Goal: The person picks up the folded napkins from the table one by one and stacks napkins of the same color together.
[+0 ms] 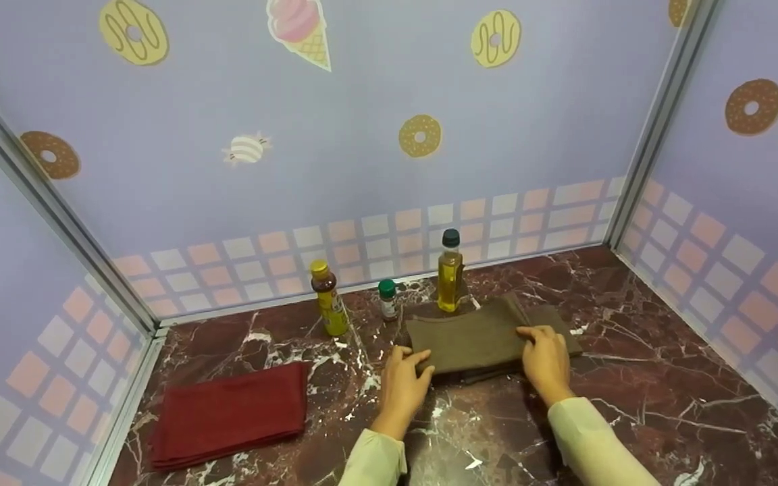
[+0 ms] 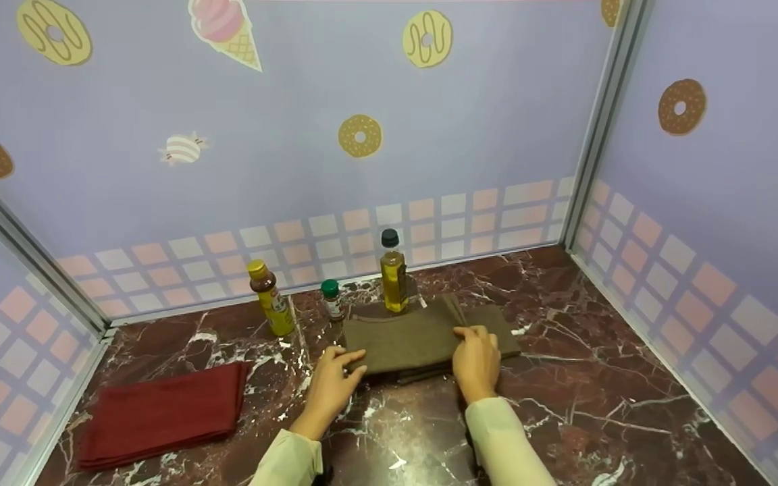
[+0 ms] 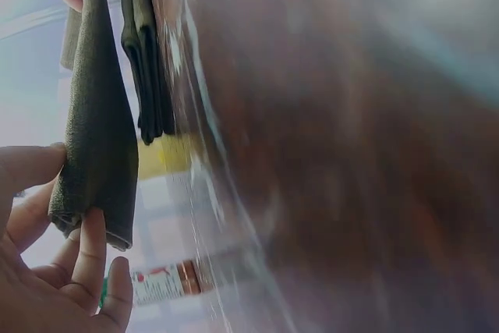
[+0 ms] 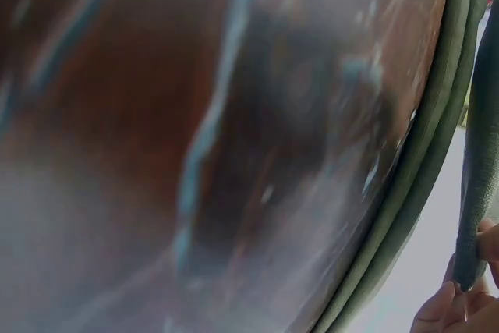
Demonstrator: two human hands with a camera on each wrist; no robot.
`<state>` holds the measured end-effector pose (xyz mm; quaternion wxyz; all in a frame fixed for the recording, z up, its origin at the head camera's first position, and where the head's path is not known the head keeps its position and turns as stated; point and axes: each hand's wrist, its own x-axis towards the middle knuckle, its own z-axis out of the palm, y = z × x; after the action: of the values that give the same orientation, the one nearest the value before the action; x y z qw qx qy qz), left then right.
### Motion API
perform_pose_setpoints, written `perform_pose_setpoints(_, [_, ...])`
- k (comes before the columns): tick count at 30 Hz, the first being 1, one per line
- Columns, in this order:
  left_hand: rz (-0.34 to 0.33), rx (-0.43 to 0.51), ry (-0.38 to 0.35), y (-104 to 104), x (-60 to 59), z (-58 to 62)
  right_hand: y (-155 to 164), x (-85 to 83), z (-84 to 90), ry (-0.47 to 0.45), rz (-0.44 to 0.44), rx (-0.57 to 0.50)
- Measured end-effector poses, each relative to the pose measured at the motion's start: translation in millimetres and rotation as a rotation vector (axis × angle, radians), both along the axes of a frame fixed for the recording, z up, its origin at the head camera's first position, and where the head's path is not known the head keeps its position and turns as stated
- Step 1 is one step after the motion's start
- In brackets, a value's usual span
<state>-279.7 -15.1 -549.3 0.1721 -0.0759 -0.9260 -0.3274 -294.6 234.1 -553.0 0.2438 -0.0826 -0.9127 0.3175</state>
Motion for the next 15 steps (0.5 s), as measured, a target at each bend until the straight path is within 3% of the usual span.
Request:
perform_pose_setpoints(8, [-0.024,0.028,0.025,16,0.7,-0.3,15,2.6,2.5,0.034,-0.038,0.011])
perform_pose_setpoints(15, [-0.034,-0.006,0.030,28,1.1,-2.4,25,3.2,0.2,0.044,-0.058,0.028])
